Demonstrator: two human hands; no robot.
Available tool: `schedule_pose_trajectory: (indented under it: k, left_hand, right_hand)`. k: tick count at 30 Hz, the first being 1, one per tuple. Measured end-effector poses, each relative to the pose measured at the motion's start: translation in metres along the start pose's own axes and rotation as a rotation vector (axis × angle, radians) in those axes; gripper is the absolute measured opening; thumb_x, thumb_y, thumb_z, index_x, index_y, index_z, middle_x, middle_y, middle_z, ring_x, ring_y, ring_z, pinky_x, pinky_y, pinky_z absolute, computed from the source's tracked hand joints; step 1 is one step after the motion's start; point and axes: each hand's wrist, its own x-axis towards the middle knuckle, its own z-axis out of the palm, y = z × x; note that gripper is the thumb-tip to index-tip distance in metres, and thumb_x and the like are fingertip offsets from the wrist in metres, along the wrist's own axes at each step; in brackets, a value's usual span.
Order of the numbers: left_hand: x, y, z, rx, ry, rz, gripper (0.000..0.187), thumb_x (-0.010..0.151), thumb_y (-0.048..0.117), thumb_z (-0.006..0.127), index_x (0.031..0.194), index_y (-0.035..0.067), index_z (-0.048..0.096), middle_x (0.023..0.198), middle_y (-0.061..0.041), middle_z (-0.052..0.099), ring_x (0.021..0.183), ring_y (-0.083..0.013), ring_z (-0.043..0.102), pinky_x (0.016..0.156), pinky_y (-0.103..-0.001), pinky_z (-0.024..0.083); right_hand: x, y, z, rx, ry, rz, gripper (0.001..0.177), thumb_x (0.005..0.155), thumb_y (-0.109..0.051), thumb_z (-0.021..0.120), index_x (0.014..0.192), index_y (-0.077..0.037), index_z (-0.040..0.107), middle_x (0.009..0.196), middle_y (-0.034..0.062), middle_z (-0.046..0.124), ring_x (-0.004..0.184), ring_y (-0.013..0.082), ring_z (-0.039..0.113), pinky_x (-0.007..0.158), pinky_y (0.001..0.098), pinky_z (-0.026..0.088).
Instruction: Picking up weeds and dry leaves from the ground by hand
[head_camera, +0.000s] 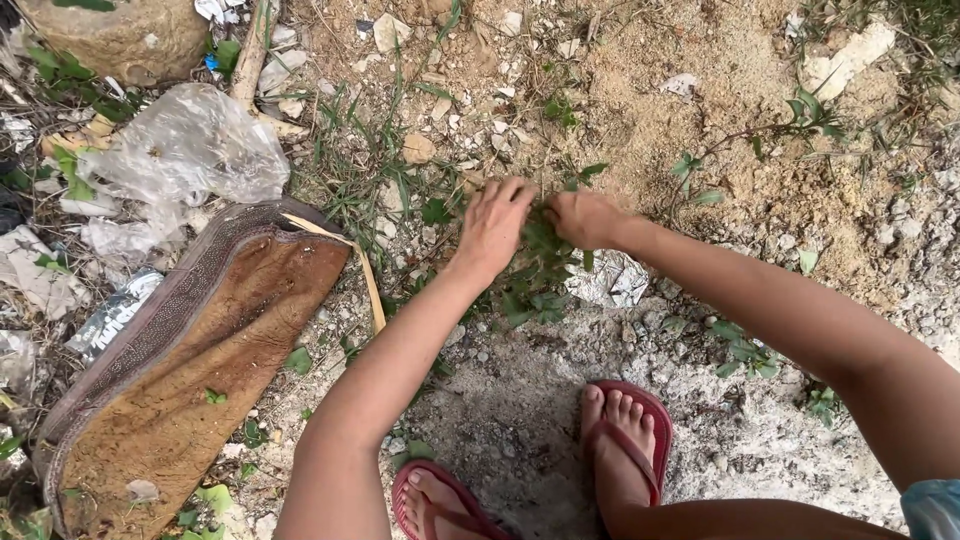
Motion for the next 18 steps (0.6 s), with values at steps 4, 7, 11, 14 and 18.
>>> schedule_pose_trajectory:
  k: [4, 7, 11, 14, 18]
  left_hand:
    - [-0.002, -0.003, -0.007, 0.062, -0.055, 0.140, 0.042, 0.092, -0.013, 0.056, 0.126, 0.007, 0.067, 0.124, -0.014, 0.067, 0.120, -0.0295, 0.063, 0.106, -0.047, 0.047]
    - [0.004, -0.010, -0.009, 0.061, -0.120, 0.185, 0.044, 0.090, -0.016, 0.056, 0.125, 0.008, 0.069, 0.123, -0.014, 0.070, 0.119, -0.0293, 0.064, 0.106, -0.047, 0.045]
    - [0.007, -0.018, -0.017, 0.121, -0.252, 0.238, 0.052, 0.085, -0.016, 0.063, 0.133, 0.007, 0.065, 0.137, -0.014, 0.065, 0.135, -0.0340, 0.055, 0.117, -0.057, 0.035]
    - [0.017, -0.045, 0.020, 0.094, -0.203, 0.270, 0.030, 0.103, 0.017, 0.059, 0.132, 0.016, 0.066, 0.136, -0.008, 0.067, 0.132, -0.0275, 0.058, 0.116, -0.053, 0.038]
    - [0.001, -0.034, 0.014, 0.262, -0.118, 0.309, 0.041, 0.097, 0.000, 0.058, 0.131, 0.021, 0.066, 0.126, 0.000, 0.072, 0.120, -0.0195, 0.063, 0.110, -0.045, 0.041]
  right_hand:
    - [-0.008, -0.015, -0.013, 0.322, -0.056, -0.001, 0.033, 0.107, -0.021, 0.040, 0.109, -0.001, 0.066, 0.086, 0.0176, 0.073, 0.080, 0.0333, 0.074, 0.078, 0.0490, 0.059]
    - [-0.013, -0.025, -0.023, 0.461, -0.063, -0.008, 0.029, 0.107, -0.017, 0.041, 0.102, -0.001, 0.065, 0.074, 0.0130, 0.073, 0.068, 0.0277, 0.074, 0.076, 0.0452, 0.060]
    - [-0.012, -0.020, -0.009, 0.532, -0.030, -0.016, 0.029, 0.107, -0.015, 0.039, 0.099, -0.005, 0.065, 0.068, 0.0093, 0.069, 0.063, 0.0249, 0.072, 0.074, 0.0435, 0.059]
    - [0.008, -0.005, 0.025, 0.426, 0.015, -0.048, 0.028, 0.109, -0.019, 0.041, 0.094, -0.009, 0.064, 0.064, 0.0048, 0.070, 0.061, 0.0226, 0.073, 0.076, 0.0432, 0.060]
    - [-0.024, -0.020, -0.010, 0.452, 0.026, -0.031, 0.024, 0.107, -0.016, 0.044, 0.095, -0.009, 0.063, 0.060, 0.0036, 0.069, 0.059, 0.0222, 0.073, 0.074, 0.0413, 0.059]
